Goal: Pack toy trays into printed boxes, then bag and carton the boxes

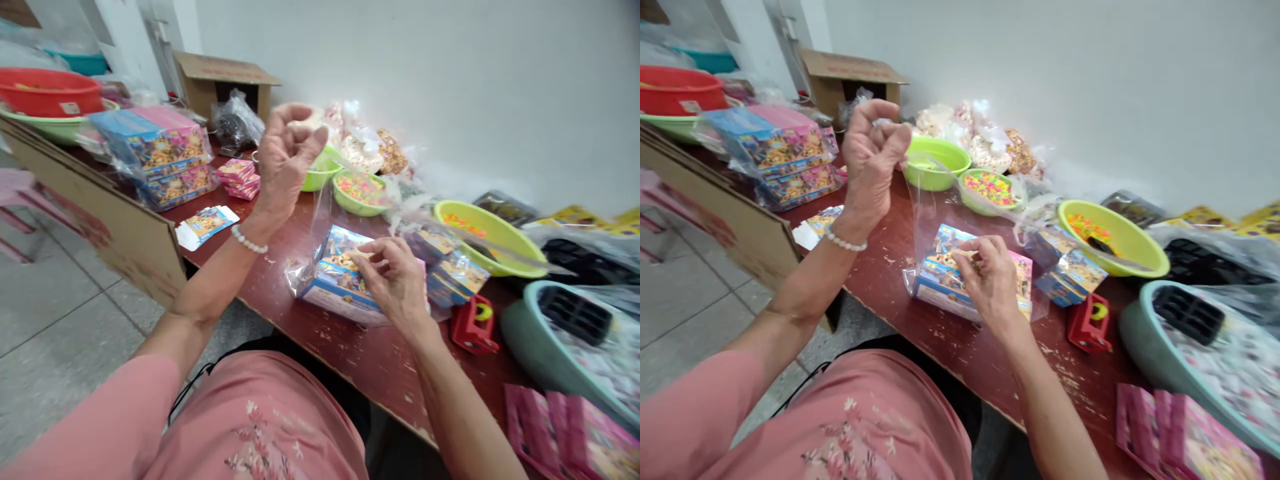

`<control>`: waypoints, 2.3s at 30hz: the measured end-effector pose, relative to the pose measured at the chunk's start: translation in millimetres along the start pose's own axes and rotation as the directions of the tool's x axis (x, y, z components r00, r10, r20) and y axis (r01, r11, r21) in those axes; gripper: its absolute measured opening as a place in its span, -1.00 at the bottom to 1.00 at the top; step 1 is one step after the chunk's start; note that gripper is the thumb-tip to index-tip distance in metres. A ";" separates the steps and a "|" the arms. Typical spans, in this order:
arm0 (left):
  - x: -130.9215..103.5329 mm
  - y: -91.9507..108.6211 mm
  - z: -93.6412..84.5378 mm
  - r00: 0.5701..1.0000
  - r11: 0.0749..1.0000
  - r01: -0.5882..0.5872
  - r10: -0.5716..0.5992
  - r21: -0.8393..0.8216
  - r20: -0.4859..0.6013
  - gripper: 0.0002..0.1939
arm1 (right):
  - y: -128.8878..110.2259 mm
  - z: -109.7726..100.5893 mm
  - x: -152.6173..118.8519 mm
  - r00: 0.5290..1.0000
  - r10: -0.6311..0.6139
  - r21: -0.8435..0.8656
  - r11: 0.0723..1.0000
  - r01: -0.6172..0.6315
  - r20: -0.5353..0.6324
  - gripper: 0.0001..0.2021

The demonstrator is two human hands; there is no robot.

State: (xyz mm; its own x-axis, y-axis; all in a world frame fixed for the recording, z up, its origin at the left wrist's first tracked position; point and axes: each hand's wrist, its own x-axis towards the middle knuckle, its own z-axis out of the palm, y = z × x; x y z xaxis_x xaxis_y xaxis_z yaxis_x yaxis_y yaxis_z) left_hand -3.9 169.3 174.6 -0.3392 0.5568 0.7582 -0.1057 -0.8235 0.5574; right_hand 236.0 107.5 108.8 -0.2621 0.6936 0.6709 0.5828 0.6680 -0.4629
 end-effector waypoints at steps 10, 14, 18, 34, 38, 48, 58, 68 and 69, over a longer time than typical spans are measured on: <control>-61.9 -41.6 -2.0 0.953 0.952 0.302 -0.302 0.042 -0.002 -0.49 | -21.5 -2.0 47.3 0.913 -0.376 -0.181 0.920 0.348 -0.157 -0.94; -44.9 -35.6 8.0 0.971 0.969 0.233 -0.236 -0.087 -0.024 -0.74 | -29.6 14.5 77.9 0.894 -0.411 -0.144 0.910 0.389 -0.179 -0.90; -35.6 -20.6 6.5 0.979 0.980 0.195 -0.192 -0.038 0.077 -0.70 | -38.3 29.4 100.5 0.854 -0.481 -0.122 0.877 0.465 -0.198 -0.84; -17.5 -22.2 -17.1 0.885 0.966 0.002 -0.122 0.259 0.449 -0.60 | -53.8 34.0 114.8 0.780 -0.624 -0.466 0.675 0.573 0.056 -0.75; -12.3 -16.7 -19.2 0.856 0.903 -0.178 -0.053 0.390 0.514 -0.58 | -60.4 33.3 119.4 0.813 -0.573 -0.543 0.652 0.529 0.104 -0.78; -19.6 6.6 -6.2 0.838 0.948 0.049 -0.211 0.314 0.504 -0.50 | -64.8 -4.6 113.9 0.861 -0.490 -0.346 0.838 0.422 -0.135 -0.80; -15.9 -3.9 -10.9 0.877 0.915 -0.168 -0.031 0.366 0.480 -0.38 | -70.4 18.7 105.6 0.790 -0.599 -0.614 0.578 0.537 0.128 -0.81; -18.9 8.8 -6.0 0.829 0.943 -0.078 -0.118 0.323 0.547 -0.53 | -64.7 -15.4 110.0 0.833 -0.534 -0.378 0.808 0.453 -0.143 -0.83; -18.8 8.4 -6.1 0.825 0.949 -0.075 -0.113 0.306 0.553 -0.53 | -65.5 -14.8 104.7 0.829 -0.552 -0.398 0.784 0.476 -0.095 -0.84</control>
State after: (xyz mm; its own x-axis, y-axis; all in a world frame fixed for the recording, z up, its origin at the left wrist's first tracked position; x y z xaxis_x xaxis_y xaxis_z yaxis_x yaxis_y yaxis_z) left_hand -4.0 151.2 163.0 0.2490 0.6128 0.7500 0.2114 -0.7901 0.5754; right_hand 181.7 132.4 217.9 -0.4654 0.1805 0.8665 0.6385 0.7464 0.1874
